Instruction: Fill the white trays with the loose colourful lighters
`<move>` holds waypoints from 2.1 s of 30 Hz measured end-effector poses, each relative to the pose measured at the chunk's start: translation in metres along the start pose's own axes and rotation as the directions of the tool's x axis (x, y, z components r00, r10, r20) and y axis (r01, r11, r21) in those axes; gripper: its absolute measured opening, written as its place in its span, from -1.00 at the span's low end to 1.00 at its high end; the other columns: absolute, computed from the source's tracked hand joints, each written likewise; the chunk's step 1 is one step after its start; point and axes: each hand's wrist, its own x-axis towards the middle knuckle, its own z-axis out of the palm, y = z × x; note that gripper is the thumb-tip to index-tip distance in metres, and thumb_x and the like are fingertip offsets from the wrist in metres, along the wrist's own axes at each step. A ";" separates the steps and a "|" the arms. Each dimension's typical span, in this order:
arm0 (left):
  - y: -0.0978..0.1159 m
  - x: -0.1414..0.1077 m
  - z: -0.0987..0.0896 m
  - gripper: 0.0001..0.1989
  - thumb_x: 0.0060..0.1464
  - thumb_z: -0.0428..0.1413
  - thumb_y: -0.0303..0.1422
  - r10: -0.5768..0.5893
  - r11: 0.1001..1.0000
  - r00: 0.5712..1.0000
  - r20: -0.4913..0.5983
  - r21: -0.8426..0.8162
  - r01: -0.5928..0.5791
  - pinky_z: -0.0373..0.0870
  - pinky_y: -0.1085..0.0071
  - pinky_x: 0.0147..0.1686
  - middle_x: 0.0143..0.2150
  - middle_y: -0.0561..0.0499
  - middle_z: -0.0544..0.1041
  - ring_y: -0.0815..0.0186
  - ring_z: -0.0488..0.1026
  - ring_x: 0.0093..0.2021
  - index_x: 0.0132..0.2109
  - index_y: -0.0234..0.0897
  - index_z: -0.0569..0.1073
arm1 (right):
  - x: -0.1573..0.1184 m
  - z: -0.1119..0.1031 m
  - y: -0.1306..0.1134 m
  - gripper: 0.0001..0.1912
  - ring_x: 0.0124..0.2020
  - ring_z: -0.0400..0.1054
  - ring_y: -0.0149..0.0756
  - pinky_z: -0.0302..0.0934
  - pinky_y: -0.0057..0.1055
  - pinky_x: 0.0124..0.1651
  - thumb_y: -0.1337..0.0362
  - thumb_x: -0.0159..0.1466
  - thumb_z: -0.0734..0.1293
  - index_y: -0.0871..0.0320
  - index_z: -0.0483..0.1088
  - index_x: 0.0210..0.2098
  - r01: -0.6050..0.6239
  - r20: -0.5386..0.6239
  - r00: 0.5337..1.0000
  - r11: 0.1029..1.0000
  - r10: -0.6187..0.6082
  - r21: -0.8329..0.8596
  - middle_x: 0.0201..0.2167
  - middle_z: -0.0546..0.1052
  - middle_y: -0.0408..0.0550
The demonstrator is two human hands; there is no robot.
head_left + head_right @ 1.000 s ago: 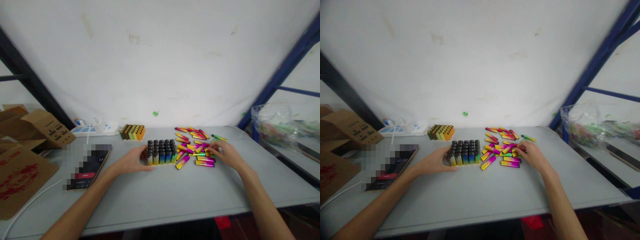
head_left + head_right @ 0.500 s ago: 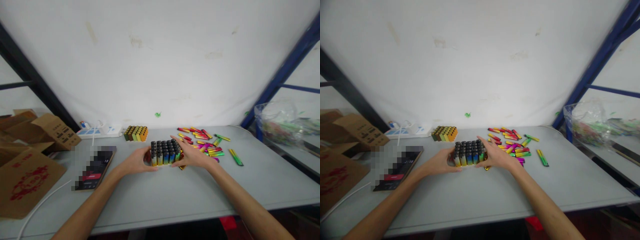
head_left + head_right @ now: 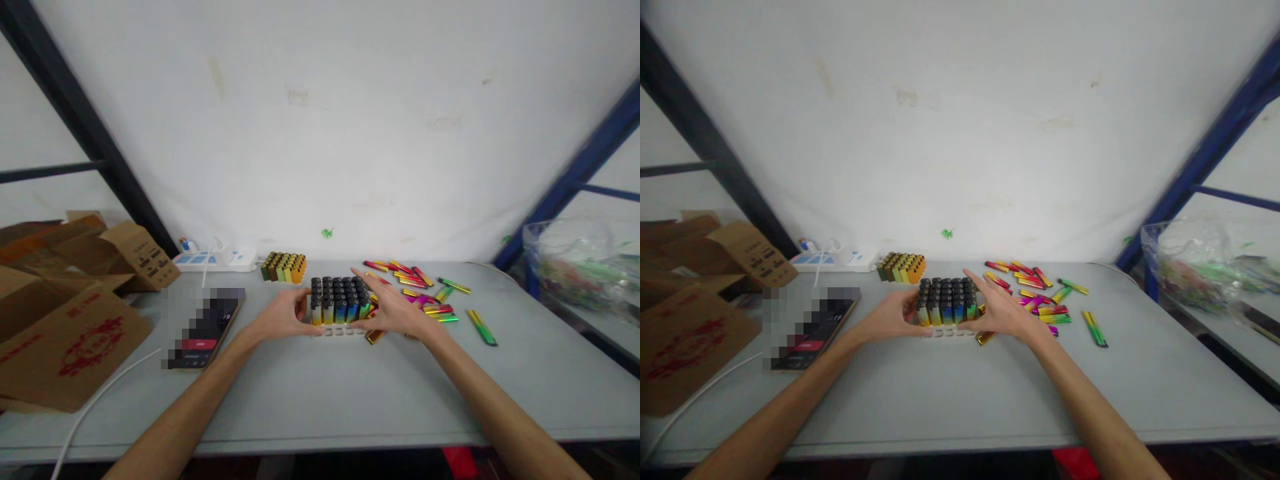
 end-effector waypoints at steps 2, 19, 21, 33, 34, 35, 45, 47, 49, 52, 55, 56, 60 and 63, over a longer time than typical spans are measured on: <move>-0.001 0.005 -0.005 -0.30 -0.11 0.43 0.12 -0.004 1.000 1.000 -0.018 0.020 0.004 0.15 0.46 -0.48 -0.41 0.15 0.39 0.36 0.26 -0.45 -0.01 -0.31 0.52 | 0.013 -0.006 0.004 0.25 0.47 0.20 0.29 0.18 0.21 0.42 -0.08 0.14 0.62 -0.04 -0.06 0.61 0.034 -0.001 0.999 0.999 -0.034 -0.016 0.51 0.27 0.20; -0.014 0.072 -0.019 -0.35 -0.09 0.42 -0.12 -0.257 0.966 0.955 0.147 0.059 0.251 0.23 0.45 -0.64 -0.65 0.19 0.46 0.30 0.37 -0.67 0.08 -0.35 0.45 | 0.076 0.023 0.064 0.30 0.42 0.30 0.25 0.06 0.26 0.48 0.02 0.11 0.65 0.05 -0.10 0.61 -0.036 0.063 0.997 0.998 0.033 0.044 0.47 0.31 0.32; -0.011 0.067 -0.018 -0.29 -0.02 0.39 -0.10 -0.282 0.959 0.944 0.174 0.052 0.277 0.25 0.45 -0.65 -0.62 0.15 0.51 0.28 0.41 -0.67 0.16 -0.39 0.40 | 0.073 0.021 0.062 0.34 0.42 0.30 0.26 0.00 0.27 0.50 -0.02 0.09 0.66 0.09 -0.11 0.62 -0.057 0.068 0.996 0.997 0.054 0.053 0.44 0.35 0.35; 0.006 -0.011 -0.022 -0.23 0.23 0.10 0.16 -0.257 0.960 0.966 0.035 0.126 0.250 0.56 0.28 -0.19 0.00 -0.17 0.65 0.16 0.63 -0.23 0.34 -0.32 0.43 | -0.043 -0.083 0.068 -0.60 -0.12 0.62 -0.02 0.52 -0.08 0.00 -0.07 0.39 0.35 0.12 0.59 -0.05 -0.209 -0.160 0.966 0.978 0.206 -0.003 -0.07 0.70 0.12; 0.009 -0.015 -0.022 -0.21 0.20 0.11 0.20 -0.252 0.959 0.966 0.060 0.150 0.241 0.56 0.26 -0.12 0.09 -0.19 0.62 0.12 0.62 -0.13 0.33 -0.30 0.45 | -0.056 -0.092 0.071 -0.60 -0.18 0.61 -0.03 0.52 -0.09 -0.05 -0.07 0.38 0.34 0.11 0.60 -0.08 -0.233 -0.147 0.964 0.971 0.223 -0.056 -0.12 0.70 0.11; 0.013 -0.019 -0.022 -0.18 0.15 0.15 0.22 -0.239 0.959 0.967 0.092 0.181 0.219 0.55 0.24 -0.05 0.17 -0.21 0.57 0.10 0.60 -0.06 0.33 -0.28 0.46 | -0.068 -0.099 0.073 -0.60 -0.21 0.60 -0.04 0.51 -0.10 -0.08 -0.07 0.38 0.33 0.11 0.60 -0.10 -0.253 -0.142 0.961 0.961 0.238 -0.106 -0.14 0.70 0.11; 0.042 0.005 -0.012 -0.09 -0.13 0.40 -0.03 -0.159 0.891 0.950 0.268 0.453 0.022 0.45 0.20 0.17 0.25 -0.20 0.47 -0.02 0.53 0.11 0.33 -0.26 0.37 | -0.119 -0.109 0.089 -0.64 -0.04 0.58 0.04 0.45 -0.04 0.09 -0.05 0.30 0.38 0.05 0.63 -0.13 -0.316 0.049 0.942 0.929 0.331 -0.194 -0.06 0.69 0.09; 0.043 0.015 -0.013 -0.09 -0.18 0.42 -0.03 -0.184 0.877 0.938 0.294 0.481 0.021 0.42 0.24 0.19 0.21 -0.18 0.51 -0.04 0.50 0.17 0.30 -0.25 0.39 | -0.119 -0.106 0.089 -0.67 0.00 0.58 0.07 0.43 0.00 0.14 -0.02 0.29 0.38 0.04 0.64 -0.15 -0.331 0.080 0.934 0.927 0.349 -0.179 -0.03 0.69 0.10; 0.043 0.024 -0.015 -0.15 -0.19 0.43 -0.04 -0.228 0.861 0.918 0.323 0.507 0.035 0.43 0.28 0.09 0.12 -0.13 0.56 -0.01 0.54 0.10 0.24 -0.23 0.44 | -0.118 -0.107 0.088 -0.68 0.00 0.57 0.10 0.41 0.03 0.15 -0.04 0.29 0.38 0.02 0.64 -0.21 -0.337 0.094 0.930 0.926 0.356 -0.167 -0.04 0.70 0.12; 0.042 0.031 -0.018 -0.24 -0.19 0.43 -0.02 -0.253 0.849 0.902 0.349 0.528 0.033 0.41 0.34 -0.12 -0.03 -0.05 0.59 0.05 0.56 -0.07 0.15 -0.20 0.47 | -0.119 -0.112 0.083 -0.59 -0.07 0.57 0.09 0.44 0.02 0.07 -0.17 0.31 0.35 0.01 0.63 -0.23 -0.339 0.050 0.936 0.930 0.349 -0.140 -0.11 0.70 0.14; 0.036 0.030 -0.017 -0.26 -0.19 0.41 0.01 -0.208 0.873 0.914 0.348 0.487 0.013 0.34 0.36 -0.23 -0.15 0.00 0.59 0.09 0.55 -0.16 0.10 -0.21 0.46 | -0.120 -0.117 0.078 -0.45 -0.19 0.56 0.01 0.46 -0.10 -0.11 -0.30 0.32 0.32 0.04 0.61 -0.18 -0.366 -0.057 0.930 0.929 0.363 -0.052 -0.16 0.69 0.12; 0.035 0.029 -0.015 -0.27 -0.17 0.40 0.03 -0.193 0.883 0.918 0.346 0.469 0.009 0.33 0.37 -0.26 -0.19 0.02 0.59 0.09 0.54 -0.18 0.09 -0.21 0.46 | -0.120 -0.117 0.076 -0.42 -0.25 0.54 -0.04 0.44 -0.15 -0.19 -0.32 0.32 0.32 0.06 0.59 -0.16 -0.378 -0.092 0.922 0.926 0.376 0.000 -0.21 0.68 0.10; 0.032 0.026 -0.006 -0.32 -0.13 0.38 0.06 -0.141 0.910 0.927 0.347 0.414 -0.017 0.27 0.37 -0.31 -0.30 0.07 0.55 0.12 0.52 -0.26 0.05 -0.19 0.44 | -0.103 -0.109 0.063 -0.40 -0.49 0.36 -0.24 0.27 -0.30 -0.42 -0.31 0.23 0.46 0.11 0.56 -0.15 -0.368 -0.234 0.868 0.884 0.438 0.289 -0.48 0.54 -0.09; 0.034 0.026 -0.001 -0.31 -0.14 0.39 0.08 -0.118 0.910 0.935 0.335 0.414 -0.034 0.26 0.37 -0.29 -0.32 0.07 0.54 0.10 0.51 -0.23 0.05 -0.17 0.43 | -0.076 -0.097 0.049 -0.51 -0.50 0.28 -0.31 0.21 -0.34 -0.41 -0.21 0.19 0.55 0.09 0.55 -0.25 -0.278 -0.310 0.835 0.835 0.454 0.475 -0.52 0.45 -0.17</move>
